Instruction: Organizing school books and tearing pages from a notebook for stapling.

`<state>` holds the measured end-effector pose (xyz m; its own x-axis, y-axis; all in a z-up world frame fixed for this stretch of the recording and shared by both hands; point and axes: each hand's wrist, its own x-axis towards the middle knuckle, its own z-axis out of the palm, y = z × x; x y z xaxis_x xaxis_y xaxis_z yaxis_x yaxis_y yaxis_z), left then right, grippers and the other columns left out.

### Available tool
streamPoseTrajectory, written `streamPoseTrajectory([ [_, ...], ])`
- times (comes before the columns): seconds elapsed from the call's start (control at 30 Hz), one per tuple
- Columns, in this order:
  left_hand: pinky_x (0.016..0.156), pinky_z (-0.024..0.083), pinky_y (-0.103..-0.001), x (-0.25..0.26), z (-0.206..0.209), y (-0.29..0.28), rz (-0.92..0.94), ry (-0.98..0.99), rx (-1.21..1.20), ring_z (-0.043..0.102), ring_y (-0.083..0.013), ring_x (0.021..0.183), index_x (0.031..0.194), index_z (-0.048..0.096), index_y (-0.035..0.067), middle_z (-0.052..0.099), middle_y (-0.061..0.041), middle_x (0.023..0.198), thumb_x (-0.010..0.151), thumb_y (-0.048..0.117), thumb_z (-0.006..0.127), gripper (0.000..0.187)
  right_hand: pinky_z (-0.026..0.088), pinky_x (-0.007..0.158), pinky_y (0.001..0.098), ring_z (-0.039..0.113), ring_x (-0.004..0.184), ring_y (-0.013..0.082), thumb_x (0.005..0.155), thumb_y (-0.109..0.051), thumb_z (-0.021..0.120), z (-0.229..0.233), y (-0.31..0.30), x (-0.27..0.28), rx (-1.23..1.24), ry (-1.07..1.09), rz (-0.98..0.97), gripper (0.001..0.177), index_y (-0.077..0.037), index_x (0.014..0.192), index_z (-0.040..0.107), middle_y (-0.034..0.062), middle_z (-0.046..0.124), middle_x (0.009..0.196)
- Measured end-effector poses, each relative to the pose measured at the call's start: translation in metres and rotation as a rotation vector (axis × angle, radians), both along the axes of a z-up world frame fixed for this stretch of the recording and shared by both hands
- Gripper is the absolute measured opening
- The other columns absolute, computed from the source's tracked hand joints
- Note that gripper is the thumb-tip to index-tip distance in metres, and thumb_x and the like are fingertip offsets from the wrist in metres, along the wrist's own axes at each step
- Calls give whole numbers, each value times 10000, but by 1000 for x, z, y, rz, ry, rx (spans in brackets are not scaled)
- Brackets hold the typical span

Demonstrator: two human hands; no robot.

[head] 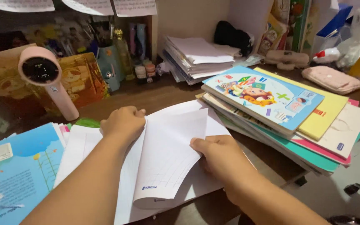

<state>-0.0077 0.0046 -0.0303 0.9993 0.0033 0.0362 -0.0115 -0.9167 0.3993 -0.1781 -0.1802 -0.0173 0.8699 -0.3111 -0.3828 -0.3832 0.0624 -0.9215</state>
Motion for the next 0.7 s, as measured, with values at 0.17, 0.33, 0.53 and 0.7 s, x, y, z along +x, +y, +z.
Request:
streamPoseTrajectory([
  [0.17, 1072, 377, -541, 0, 2, -4, -11, -3, 16, 600, -330, 1221, 1144, 753, 222, 705, -98, 1230, 962, 480, 519, 394, 322, 480, 322, 407, 489, 140, 899, -270, 693, -3, 3, -7, 17, -38, -29, 331, -18, 687, 654, 34, 512, 575],
  [0.33, 1001, 504, -496, 5, 17, -16, -112, 59, 166, 679, -347, 1141, 1039, 820, 142, 754, -140, 1161, 1004, 533, 527, 490, 403, 497, 319, 502, 494, 169, 912, -270, 691, 1, -1, -4, 52, 39, -95, 316, -8, 736, 683, 78, 640, 621],
  [0.53, 922, 561, -480, 5, 28, -23, -101, 115, 128, 696, -366, 1092, 1054, 794, 58, 745, -169, 1141, 946, 563, 651, 536, 497, 554, 332, 619, 539, 203, 901, -266, 667, 8, 2, -5, 156, -12, -123, 306, 21, 804, 715, 113, 728, 686],
  [0.7, 951, 533, -500, 0, 17, -27, 43, 3, -2, 667, -414, 1118, 1089, 789, 85, 724, -201, 1154, 973, 493, 630, 453, 469, 556, 304, 574, 541, 161, 920, -304, 662, 8, 8, -13, 41, -15, -65, 368, 26, 787, 755, 78, 710, 664],
])
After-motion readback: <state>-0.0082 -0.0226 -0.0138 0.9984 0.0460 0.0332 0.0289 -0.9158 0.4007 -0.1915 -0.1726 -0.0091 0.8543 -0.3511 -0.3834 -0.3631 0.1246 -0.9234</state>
